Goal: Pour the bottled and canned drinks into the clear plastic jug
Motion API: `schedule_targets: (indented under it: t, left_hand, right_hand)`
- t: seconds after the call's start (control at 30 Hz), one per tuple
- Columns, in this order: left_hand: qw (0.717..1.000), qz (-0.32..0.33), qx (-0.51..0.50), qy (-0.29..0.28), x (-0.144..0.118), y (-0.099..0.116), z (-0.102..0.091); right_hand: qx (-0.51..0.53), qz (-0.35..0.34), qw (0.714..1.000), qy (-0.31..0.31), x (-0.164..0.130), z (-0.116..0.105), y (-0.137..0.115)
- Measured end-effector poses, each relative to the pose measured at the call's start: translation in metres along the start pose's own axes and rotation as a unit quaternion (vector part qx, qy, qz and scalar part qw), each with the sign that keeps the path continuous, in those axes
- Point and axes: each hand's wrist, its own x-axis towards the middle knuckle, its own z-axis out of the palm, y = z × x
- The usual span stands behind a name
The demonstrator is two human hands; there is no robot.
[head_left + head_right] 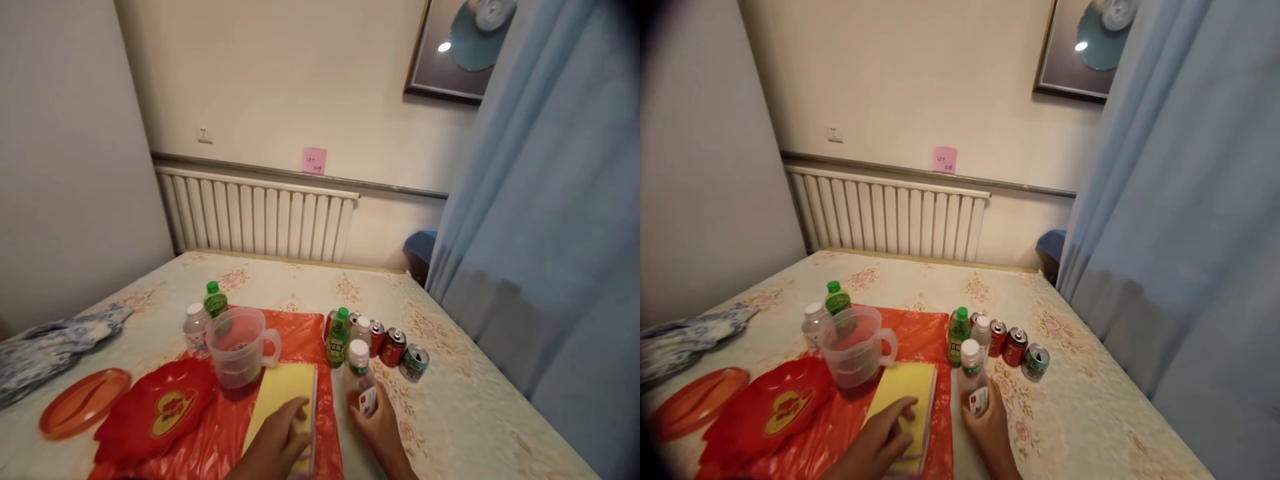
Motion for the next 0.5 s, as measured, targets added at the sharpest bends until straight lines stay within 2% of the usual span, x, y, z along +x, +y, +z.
schedule_targets:
  t: [0.07, 0.17, 0.27, 0.37, 0.5]
  left_hand:
    - [0.997, 0.052, 0.005, 0.048, 0.005, 0.021, -0.008]
    - [0.986, 0.137, 0.046, 0.082, 0.006, 0.048, -0.027]
    - [0.968, 0.193, 0.142, 0.075, -0.002, 0.067, -0.05]
    - [0.955, 0.183, 0.22, 0.08, -0.014, 0.075, -0.068]
    - [0.942, 0.129, 0.263, 0.164, -0.027, 0.073, -0.078]
  right_hand:
    - [0.039, -0.026, 0.997, -0.069, -0.014, -0.001, -0.022]
    - [0.096, -0.069, 0.98, -0.158, -0.023, -0.001, -0.053]
    - [0.116, -0.103, 0.965, -0.211, -0.022, 0.002, -0.073]
    - [0.104, -0.12, 0.958, -0.238, -0.017, 0.009, -0.082]
    - [0.073, -0.145, 0.954, -0.25, -0.007, 0.019, -0.093]
